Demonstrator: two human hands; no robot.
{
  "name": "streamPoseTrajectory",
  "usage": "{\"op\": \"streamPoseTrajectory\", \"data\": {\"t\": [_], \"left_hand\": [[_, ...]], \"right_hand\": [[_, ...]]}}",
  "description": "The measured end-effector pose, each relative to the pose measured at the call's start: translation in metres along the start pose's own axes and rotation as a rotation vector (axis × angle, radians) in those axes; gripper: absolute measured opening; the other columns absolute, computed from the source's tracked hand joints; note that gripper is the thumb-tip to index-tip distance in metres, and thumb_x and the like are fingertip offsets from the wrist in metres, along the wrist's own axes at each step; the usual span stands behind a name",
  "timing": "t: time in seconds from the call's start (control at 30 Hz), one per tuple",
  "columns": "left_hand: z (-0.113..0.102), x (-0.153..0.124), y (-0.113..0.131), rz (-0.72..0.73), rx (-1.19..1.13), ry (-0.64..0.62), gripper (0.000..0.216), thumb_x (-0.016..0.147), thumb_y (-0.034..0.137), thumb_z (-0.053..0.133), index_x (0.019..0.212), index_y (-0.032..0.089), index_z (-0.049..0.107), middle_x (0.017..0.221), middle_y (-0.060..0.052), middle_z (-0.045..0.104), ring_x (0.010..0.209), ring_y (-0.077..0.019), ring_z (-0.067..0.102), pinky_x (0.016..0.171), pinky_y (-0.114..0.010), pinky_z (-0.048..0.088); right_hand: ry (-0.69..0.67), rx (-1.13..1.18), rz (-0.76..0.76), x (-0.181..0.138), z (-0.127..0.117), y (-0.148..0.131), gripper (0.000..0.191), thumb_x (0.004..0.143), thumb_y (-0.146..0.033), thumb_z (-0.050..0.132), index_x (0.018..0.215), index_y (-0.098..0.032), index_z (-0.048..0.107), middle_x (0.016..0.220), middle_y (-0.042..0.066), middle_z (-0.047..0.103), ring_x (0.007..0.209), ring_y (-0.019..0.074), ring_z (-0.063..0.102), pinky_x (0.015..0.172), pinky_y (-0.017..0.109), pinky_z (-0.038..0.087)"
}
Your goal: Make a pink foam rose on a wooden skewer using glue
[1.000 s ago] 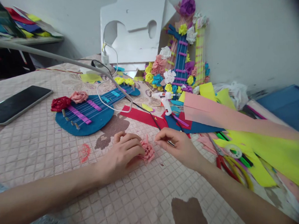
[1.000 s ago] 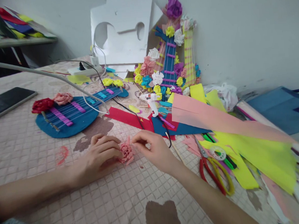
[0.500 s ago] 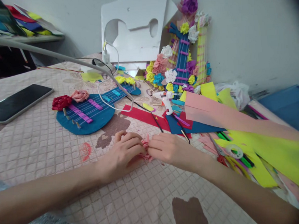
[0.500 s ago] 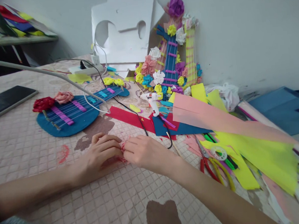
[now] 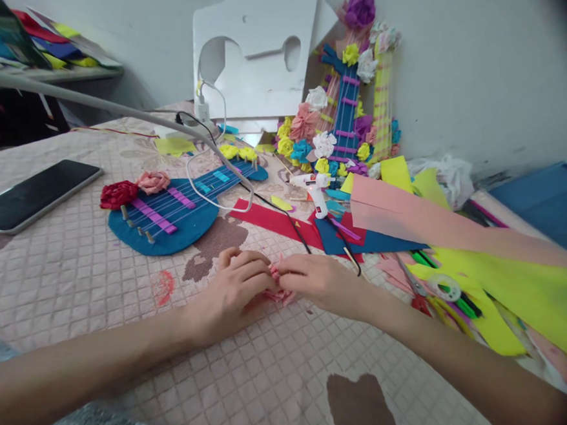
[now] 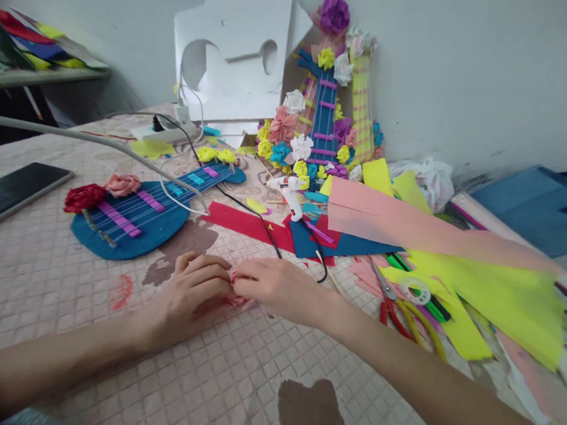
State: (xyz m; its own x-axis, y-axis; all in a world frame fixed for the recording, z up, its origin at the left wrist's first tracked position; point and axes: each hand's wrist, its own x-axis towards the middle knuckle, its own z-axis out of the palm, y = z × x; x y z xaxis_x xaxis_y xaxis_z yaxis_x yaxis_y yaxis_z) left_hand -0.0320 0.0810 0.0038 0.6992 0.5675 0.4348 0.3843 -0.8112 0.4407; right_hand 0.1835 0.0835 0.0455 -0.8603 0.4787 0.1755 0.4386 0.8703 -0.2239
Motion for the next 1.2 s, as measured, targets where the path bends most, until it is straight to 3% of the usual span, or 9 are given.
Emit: {"op": "streamPoseTrajectory", "data": {"t": [0.1,0.23,0.3,0.43,0.6,0.9,1.03,1.13,1.2], "left_hand": [[-0.001,0.001,0.001,-0.002,-0.006,0.004,0.007,0.088,0.019,0.056,0.090,0.022,0.061,0.095,-0.001,0.065,0.104,-0.0204,0.052,0.094,-0.040,0.024],[-0.001,0.002,0.002,-0.014,-0.005,0.008,0.007,0.087,0.019,0.056,0.089,0.022,0.062,0.093,-0.001,0.065,0.104,-0.0204,0.053,0.093,-0.039,0.024],[-0.001,0.001,0.002,-0.018,-0.008,0.003,0.006,0.088,0.019,0.056,0.089,0.022,0.061,0.093,-0.001,0.065,0.104,-0.0205,0.052,0.093,-0.040,0.024],[-0.001,0.000,0.001,-0.023,-0.013,-0.002,0.006,0.088,0.019,0.055,0.089,0.022,0.061,0.094,-0.002,0.065,0.104,-0.0205,0.052,0.094,-0.040,0.024],[-0.001,0.001,0.001,-0.016,0.003,0.005,0.006,0.089,0.022,0.056,0.088,0.022,0.062,0.095,-0.001,0.065,0.102,-0.0198,0.053,0.094,-0.039,0.025],[0.000,0.000,0.001,-0.005,-0.004,0.016,0.010,0.091,0.026,0.053,0.085,0.020,0.059,0.095,-0.002,0.065,0.102,-0.0198,0.053,0.094,-0.039,0.025],[-0.001,0.001,0.000,-0.009,-0.016,0.013,0.007,0.090,0.025,0.056,0.087,0.020,0.059,0.096,-0.002,0.065,0.103,-0.0195,0.053,0.094,-0.038,0.025],[0.000,0.001,0.000,-0.017,-0.027,0.008,0.004,0.089,0.021,0.056,0.089,0.022,0.060,0.097,-0.001,0.064,0.105,-0.0190,0.052,0.094,-0.038,0.023],[0.000,0.000,0.000,-0.023,-0.030,0.003,0.005,0.089,0.019,0.056,0.089,0.022,0.060,0.096,0.000,0.064,0.105,-0.0191,0.052,0.094,-0.039,0.023]], "right_hand": [[0.195,0.435,0.264,-0.003,0.003,-0.003,0.013,0.092,-0.010,0.045,0.090,-0.019,0.055,0.102,0.006,0.062,0.096,0.0148,0.060,0.081,0.029,0.050],[0.295,0.805,0.473,-0.006,0.002,-0.006,0.008,0.094,-0.016,0.043,0.090,-0.019,0.049,0.084,0.002,0.064,0.069,0.0112,0.062,0.062,0.025,0.051],[0.282,0.685,0.463,-0.006,0.000,-0.007,0.008,0.093,-0.016,0.046,0.088,-0.018,0.052,0.080,0.001,0.063,0.071,0.0118,0.061,0.064,0.026,0.051],[0.163,0.232,0.249,-0.007,-0.002,-0.005,0.014,0.092,-0.014,0.049,0.088,-0.018,0.061,0.090,0.003,0.062,0.087,0.0141,0.057,0.076,0.027,0.048],[0.023,-0.134,0.043,-0.004,-0.003,-0.002,0.016,0.093,-0.013,0.046,0.093,-0.016,0.062,0.093,0.006,0.062,0.087,0.0159,0.057,0.074,0.028,0.048],[-0.024,-0.402,-0.241,0.004,-0.004,-0.002,0.019,0.093,-0.011,0.044,0.083,-0.016,0.060,0.083,0.004,0.062,0.083,0.0165,0.057,0.070,0.029,0.047],[0.021,-0.147,-0.079,0.000,0.002,-0.004,0.017,0.093,-0.010,0.043,0.090,-0.017,0.059,0.099,0.007,0.063,0.094,0.0163,0.058,0.078,0.029,0.049],[0.161,0.285,0.207,-0.004,0.003,-0.007,0.015,0.091,-0.009,0.046,0.089,-0.018,0.057,0.107,0.006,0.062,0.100,0.0155,0.058,0.082,0.029,0.049],[0.236,0.591,0.375,-0.006,0.005,-0.009,0.011,0.090,-0.012,0.048,0.086,-0.019,0.056,0.096,0.004,0.065,0.090,0.0143,0.061,0.076,0.028,0.051]]}}
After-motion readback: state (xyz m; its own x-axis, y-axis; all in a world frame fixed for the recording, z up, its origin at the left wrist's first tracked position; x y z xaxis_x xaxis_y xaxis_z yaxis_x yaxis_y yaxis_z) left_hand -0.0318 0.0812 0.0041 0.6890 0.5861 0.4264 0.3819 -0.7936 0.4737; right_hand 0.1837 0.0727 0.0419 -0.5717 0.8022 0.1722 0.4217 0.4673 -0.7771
